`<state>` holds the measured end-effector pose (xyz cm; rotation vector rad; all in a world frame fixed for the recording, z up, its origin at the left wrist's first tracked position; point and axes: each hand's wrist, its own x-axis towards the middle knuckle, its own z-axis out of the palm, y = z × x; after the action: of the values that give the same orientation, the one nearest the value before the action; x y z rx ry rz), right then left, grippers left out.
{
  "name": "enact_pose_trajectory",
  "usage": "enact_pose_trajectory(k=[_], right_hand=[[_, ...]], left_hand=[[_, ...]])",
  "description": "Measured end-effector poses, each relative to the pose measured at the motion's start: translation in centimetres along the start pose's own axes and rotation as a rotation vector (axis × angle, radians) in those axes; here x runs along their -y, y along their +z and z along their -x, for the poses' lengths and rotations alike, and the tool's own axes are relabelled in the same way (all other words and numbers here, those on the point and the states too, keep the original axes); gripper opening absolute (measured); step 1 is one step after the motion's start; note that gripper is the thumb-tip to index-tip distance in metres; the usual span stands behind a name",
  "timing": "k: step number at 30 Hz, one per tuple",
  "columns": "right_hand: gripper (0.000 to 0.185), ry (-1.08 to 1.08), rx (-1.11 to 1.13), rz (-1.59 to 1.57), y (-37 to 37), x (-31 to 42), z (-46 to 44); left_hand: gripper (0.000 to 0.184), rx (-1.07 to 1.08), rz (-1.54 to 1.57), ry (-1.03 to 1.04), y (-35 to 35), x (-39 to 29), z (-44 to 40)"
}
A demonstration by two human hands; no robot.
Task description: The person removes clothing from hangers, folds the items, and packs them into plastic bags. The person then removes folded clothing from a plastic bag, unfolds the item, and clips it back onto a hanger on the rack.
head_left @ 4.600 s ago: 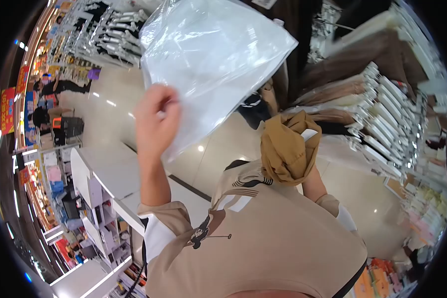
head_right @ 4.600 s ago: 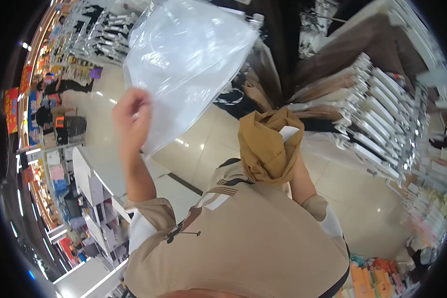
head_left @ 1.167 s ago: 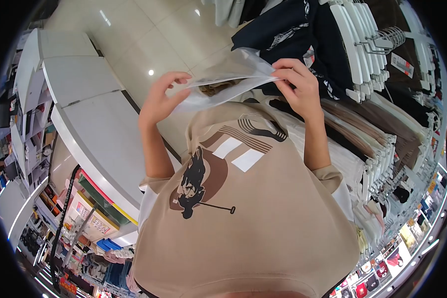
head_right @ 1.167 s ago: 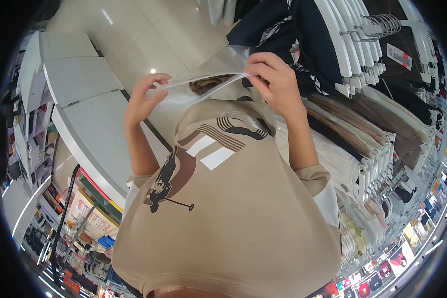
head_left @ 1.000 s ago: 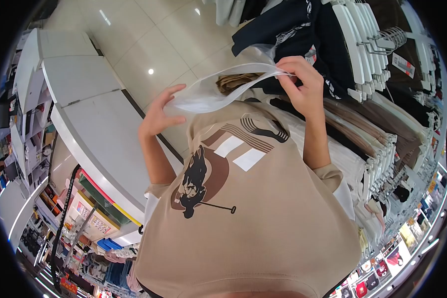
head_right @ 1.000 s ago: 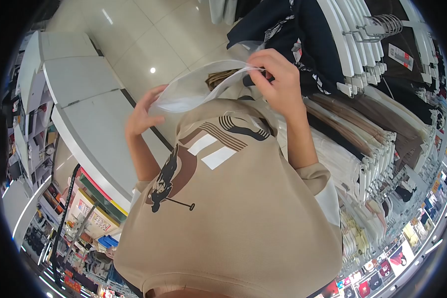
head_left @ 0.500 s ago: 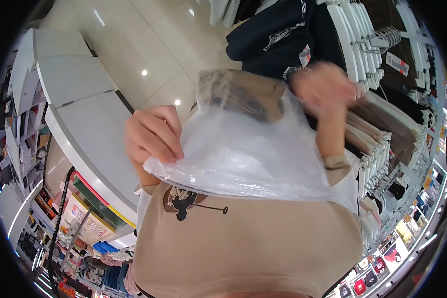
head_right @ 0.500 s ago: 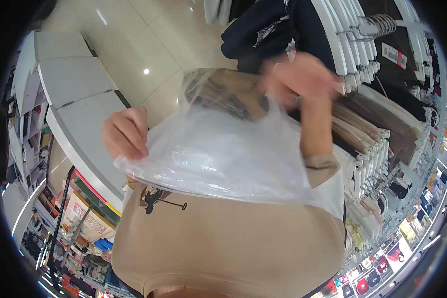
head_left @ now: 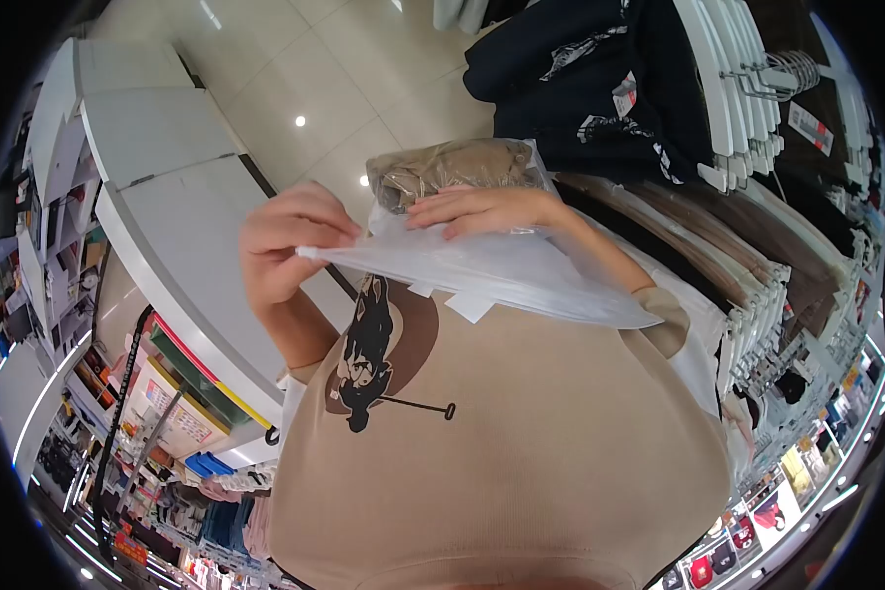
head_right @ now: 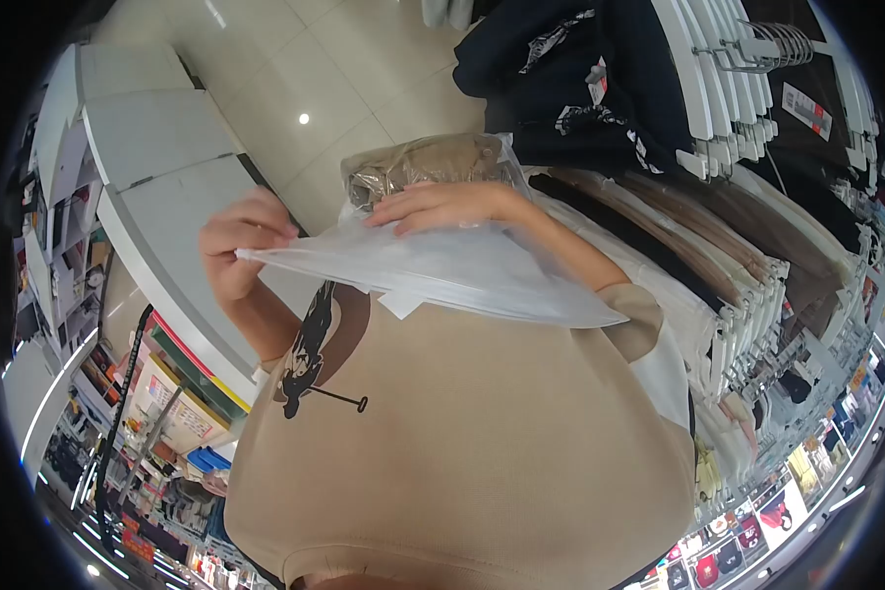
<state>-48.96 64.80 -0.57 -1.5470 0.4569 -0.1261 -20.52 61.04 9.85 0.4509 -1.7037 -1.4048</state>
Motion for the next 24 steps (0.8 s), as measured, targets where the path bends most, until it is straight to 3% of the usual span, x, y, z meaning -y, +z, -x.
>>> enact_pose_trajectory(k=[2, 8, 11, 15, 18, 22, 24], right_hand=[[0.05, 0.025, -0.046, -0.015, 0.2, 0.8, 0.1], [0.038, 0.213, -0.554, 0.741, -0.3, 6.2, 2.0], [0.035, 0.096, -0.707, 0.047, -0.1, 8.1, 4.1], [0.034, -0.194, -0.521, -0.241, 2.6, 7.0, 4.9], [0.033, -0.154, -0.552, -0.117, 2.1, 7.1, 6.1], [0.027, -0.027, -0.858, 0.063, -0.4, 9.0, 8.7], [0.026, -0.006, -0.819, 0.186, -1.4, 11.8, 9.4]], left_hand=[[0.015, -0.101, -0.019, -0.053, 0.3, -0.1, 0.1], [0.009, -0.311, 0.012, -0.041, 1.1, 1.3, -0.2], [0.009, -0.345, 0.003, -0.037, 1.5, 1.7, -0.2], [0.009, -0.237, -0.033, -0.033, 1.3, 2.2, -0.8], [0.009, -0.175, -0.041, -0.094, 2.0, 1.8, -1.6], [0.009, -0.105, -0.167, -0.171, 2.5, 1.6, -2.9], [0.007, -0.055, -0.245, -0.213, 3.4, 1.7, -3.6]])
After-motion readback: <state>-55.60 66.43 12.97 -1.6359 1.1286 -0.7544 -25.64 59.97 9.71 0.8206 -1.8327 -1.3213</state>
